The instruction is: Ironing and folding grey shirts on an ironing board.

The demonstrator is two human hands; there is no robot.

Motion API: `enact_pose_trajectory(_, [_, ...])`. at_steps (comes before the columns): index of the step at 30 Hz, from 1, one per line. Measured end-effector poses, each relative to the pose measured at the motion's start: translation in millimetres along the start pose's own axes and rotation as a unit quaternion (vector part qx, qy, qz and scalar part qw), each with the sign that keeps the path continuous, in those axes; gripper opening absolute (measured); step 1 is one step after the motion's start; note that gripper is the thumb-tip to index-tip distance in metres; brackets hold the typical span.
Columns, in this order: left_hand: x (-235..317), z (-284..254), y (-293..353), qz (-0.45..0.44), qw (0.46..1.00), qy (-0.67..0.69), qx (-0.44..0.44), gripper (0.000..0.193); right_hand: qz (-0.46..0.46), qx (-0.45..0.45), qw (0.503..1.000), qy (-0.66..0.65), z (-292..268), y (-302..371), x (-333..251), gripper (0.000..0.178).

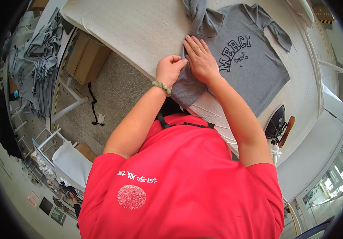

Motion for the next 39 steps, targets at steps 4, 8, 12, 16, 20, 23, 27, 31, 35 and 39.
enact_pose_trajectory(4, [5.1,3.0,-1.5,-0.046,0.999,0.025,0.004,0.018,0.005,0.008,1.000,-0.008,1.1,0.6,1.7,0.054])
enact_pose_trajectory(8, [7.5,1.9,-3.4,-0.024,0.998,-0.052,0.023,0.013,0.004,0.008,1.000,-0.014,0.6,0.6,1.8,0.053])
enact_pose_trajectory(12, [9.8,0.8,2.0,0.063,0.993,-0.097,0.016,0.018,0.006,0.004,1.000,-0.008,1.2,0.2,1.9,0.052])
enact_pose_trajectory(16, [14.4,-1.9,4.6,0.084,0.977,-0.188,0.045,0.016,0.005,0.011,1.000,-0.007,1.3,-0.1,1.1,0.051])
enact_pose_trajectory(20, [14.8,-6.0,-0.2,0.100,0.953,-0.277,0.074,0.015,0.006,0.013,1.000,-0.011,-0.2,-0.9,0.9,0.052])
enact_pose_trajectory(23, [9.1,-6.6,-2.7,0.157,0.949,-0.268,0.062,0.014,0.009,0.004,1.000,-0.025,-2.6,-0.7,1.5,0.053])
enact_pose_trajectory(27, [0.7,-8.6,-2.2,0.187,0.974,-0.124,0.002,0.019,0.006,-0.017,0.999,-0.033,-5.0,0.6,2.2,0.055])
enact_pose_trajectory(31, [-1.3,-11.6,-1.6,0.093,0.994,-0.035,-0.045,0.020,0.002,-0.030,1.000,-0.004,-4.2,1.3,2.8,0.057])
enact_pose_trajectory(35, [0.3,-7.9,1.1,0.072,0.995,-0.042,-0.050,0.016,-0.001,-0.029,1.000,0.001,-2.8,0.8,2.5,0.058])
enact_pose_trajectory(39, [-2.4,-3.3,1.8,0.087,0.995,-0.039,-0.033,0.015,-0.003,-0.028,1.000,0.011,-3.3,0.6,2.8,0.057])
Point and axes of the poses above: each hand's wrist, its own y-axis away from the middle knuckle, its own z-axis out of the palm, x = y × z, the point moved 2 cm from there along -y, towards the middle knuckle, and after that the axes turned 9 degrees about y, right-handed, at the moved point
